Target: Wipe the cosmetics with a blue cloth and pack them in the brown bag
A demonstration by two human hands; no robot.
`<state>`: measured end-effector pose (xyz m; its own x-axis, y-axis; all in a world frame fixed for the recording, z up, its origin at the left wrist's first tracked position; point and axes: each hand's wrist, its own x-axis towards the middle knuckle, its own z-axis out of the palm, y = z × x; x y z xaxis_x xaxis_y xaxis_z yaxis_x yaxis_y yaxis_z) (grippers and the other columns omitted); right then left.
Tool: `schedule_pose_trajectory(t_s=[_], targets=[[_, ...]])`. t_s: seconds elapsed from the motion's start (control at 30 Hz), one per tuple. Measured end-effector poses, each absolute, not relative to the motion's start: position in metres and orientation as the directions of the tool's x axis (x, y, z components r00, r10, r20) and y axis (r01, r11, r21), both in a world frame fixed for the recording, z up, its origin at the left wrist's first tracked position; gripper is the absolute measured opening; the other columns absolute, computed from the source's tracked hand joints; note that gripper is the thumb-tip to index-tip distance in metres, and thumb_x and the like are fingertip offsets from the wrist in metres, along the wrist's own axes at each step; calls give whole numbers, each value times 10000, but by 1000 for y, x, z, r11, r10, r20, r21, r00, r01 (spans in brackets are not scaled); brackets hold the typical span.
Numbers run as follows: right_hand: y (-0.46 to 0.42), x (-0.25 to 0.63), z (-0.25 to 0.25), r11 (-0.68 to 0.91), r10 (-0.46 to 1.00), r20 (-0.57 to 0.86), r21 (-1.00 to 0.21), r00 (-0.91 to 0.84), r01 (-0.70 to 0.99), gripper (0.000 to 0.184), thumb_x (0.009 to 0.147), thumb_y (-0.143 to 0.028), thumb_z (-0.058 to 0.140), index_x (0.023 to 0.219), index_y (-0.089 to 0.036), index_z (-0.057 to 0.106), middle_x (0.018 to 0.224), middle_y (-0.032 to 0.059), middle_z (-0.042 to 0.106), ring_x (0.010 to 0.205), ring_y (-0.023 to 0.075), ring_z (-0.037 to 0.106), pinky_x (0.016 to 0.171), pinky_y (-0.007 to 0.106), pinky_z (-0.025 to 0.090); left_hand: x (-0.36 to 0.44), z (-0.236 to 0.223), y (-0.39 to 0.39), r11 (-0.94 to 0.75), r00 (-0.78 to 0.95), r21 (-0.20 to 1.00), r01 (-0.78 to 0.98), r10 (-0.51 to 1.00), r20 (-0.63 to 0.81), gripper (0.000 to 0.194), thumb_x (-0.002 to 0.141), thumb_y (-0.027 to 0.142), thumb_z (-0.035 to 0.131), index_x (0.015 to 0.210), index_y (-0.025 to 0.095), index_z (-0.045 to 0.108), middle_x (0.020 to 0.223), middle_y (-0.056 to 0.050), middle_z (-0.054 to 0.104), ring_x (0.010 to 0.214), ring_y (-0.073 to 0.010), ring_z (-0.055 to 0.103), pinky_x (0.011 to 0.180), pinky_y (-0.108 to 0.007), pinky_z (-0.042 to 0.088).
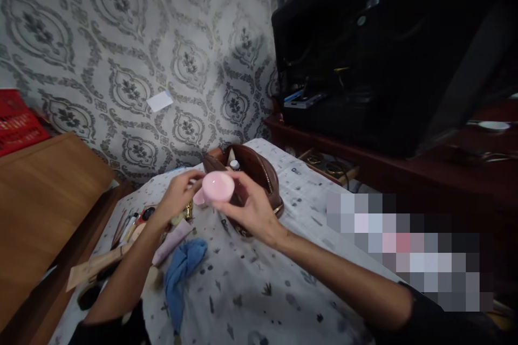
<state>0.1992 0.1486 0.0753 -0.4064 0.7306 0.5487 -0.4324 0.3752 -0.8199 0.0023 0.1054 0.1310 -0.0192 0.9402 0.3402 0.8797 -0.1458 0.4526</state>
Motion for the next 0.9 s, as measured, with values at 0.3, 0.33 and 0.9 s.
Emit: schedule_pose_trajectory(t_s=[0.3,0.33,0.9], targets=[[205,230,72,243,848,392,-886,-357,-395,592,643,-517,818,1075,-190,579,1110,82,695,1007,221,664,920,384,542,31,138,241,-196,188,-61,979,975,-115,217,829,195,518,880,138,721,891,-62,728,830,-185,617,765,-257,459],[208,234,72,247,854,384,-893,-351,-376,595,644,-531,813,1071,-187,583,1108,84,698,1015,227,664,920,388,543,31,136,250,-194,180,-68,979,968,-173,181,804,199,556,833,140,725,845,-56,727,790,-182,616,731,-249,459],[238,238,83,416,756,463,-885,-463,-207,549,753,-419,733,1220,-185,563,1158,65,674,1049,225,650,908,367,522,3,123,270,-220,217,14,975,946,-242,374,685,62,565,998,163,742,890,-16,754,787,-155,651,691,-176,465]])
